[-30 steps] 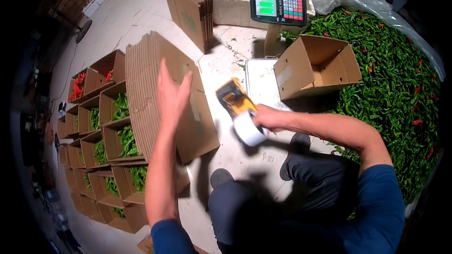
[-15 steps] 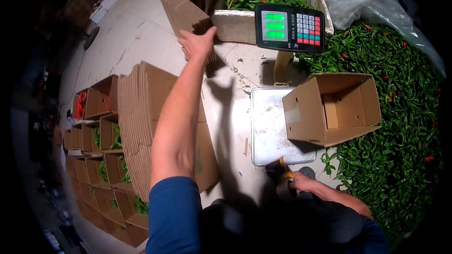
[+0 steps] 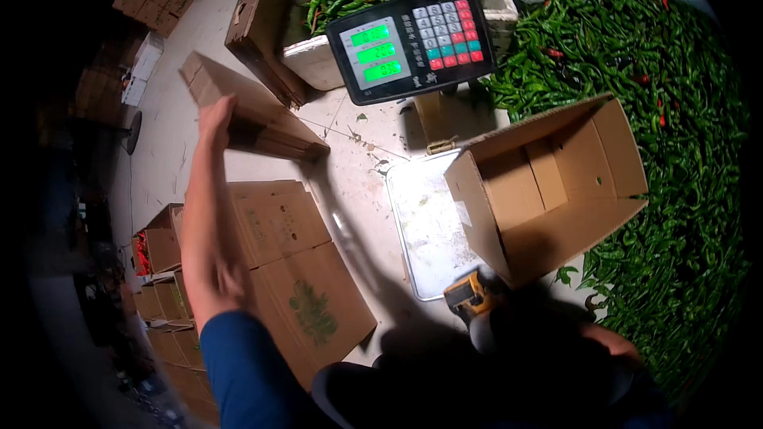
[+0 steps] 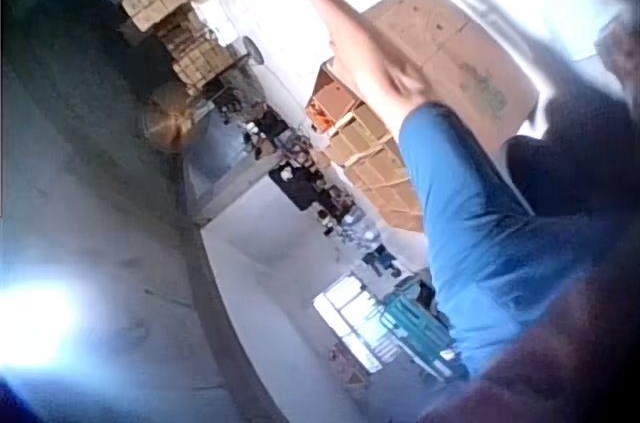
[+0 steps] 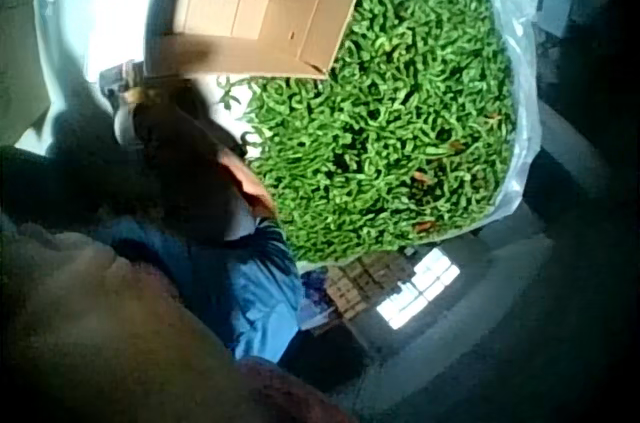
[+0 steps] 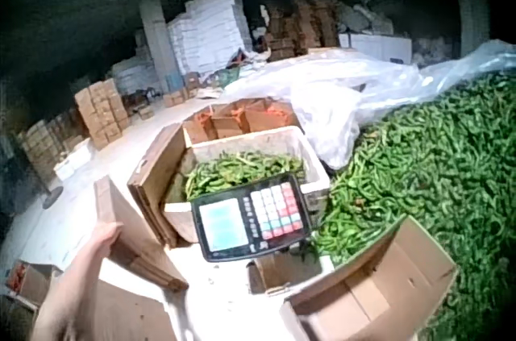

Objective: The person uses a tape dispenser to apply tape to the bottom flaps of several flat cardboard boxes, folding the flaps and securing them one by one.

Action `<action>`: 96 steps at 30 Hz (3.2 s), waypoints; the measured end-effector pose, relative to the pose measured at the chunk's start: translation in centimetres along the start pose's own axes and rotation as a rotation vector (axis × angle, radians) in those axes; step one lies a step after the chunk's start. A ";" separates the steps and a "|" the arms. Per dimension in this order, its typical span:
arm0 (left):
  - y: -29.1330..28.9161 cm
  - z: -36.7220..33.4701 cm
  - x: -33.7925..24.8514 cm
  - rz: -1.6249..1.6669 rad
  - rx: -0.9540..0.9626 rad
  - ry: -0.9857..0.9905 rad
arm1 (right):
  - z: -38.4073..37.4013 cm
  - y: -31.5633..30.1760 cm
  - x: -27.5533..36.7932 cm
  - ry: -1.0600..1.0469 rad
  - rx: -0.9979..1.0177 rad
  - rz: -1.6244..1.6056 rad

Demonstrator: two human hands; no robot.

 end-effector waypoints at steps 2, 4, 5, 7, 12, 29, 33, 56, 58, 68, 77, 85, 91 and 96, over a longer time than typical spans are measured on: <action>-1.7 3.7 2.5 0.134 0.036 0.129 | -0.1 0.1 -0.5 0.012 -0.009 0.095; -2.8 7.6 4.6 0.026 -0.015 -0.048 | -1.0 -0.5 -0.9 -0.002 -0.009 0.198; -1.3 10.4 3.9 0.075 -0.011 -0.066 | -1.1 -0.6 -1.2 -0.013 -0.014 0.237; 0.0 14.5 2.9 -0.009 -0.086 -0.054 | -1.7 -1.1 -1.4 -0.043 -0.021 0.338; 0.3 21.8 4.2 -0.078 -0.098 -0.057 | -3.7 -1.7 -3.0 -0.165 -0.011 0.633; 6.0 24.9 1.2 -0.616 -0.089 -0.161 | -6.8 -4.5 -9.0 -0.285 -0.233 0.672; 4.5 24.0 1.7 -0.657 -0.001 -0.303 | -4.4 -1.2 -3.3 -0.059 -0.225 0.396; -24.5 44.5 -34.4 -1.081 0.054 0.759 | -1.7 2.1 -4.3 -0.204 -0.270 0.172; -18.6 44.9 -35.5 -1.384 0.120 0.861 | -5.1 -1.3 -8.1 -0.196 -0.241 0.137; -2.1 44.6 -27.0 -1.610 0.322 1.167 | -3.3 -1.2 -8.7 -0.316 -0.152 0.173; 4.1 40.0 -9.7 -1.651 0.521 1.109 | -1.6 1.8 -5.2 -0.080 -0.287 0.135; 3.1 37.8 -4.5 -1.566 0.491 1.061 | -4.8 2.1 -3.0 -0.060 -0.061 0.177; 3.7 38.7 -1.2 -1.460 0.467 1.076 | -8.4 2.6 -1.9 -0.201 -0.058 0.212; 4.3 41.5 2.6 -1.203 0.494 0.772 | -10.5 3.2 0.5 -0.345 -0.167 0.202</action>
Point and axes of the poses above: each hand's wrist, its own z-axis away from the middle knuckle, its own y-axis out of the palm, x = y × z, the point moved 4 cm from there along -z, towards the middle knuckle, and after that the axes turned 13 degrees about x, right-handed, at the moved point
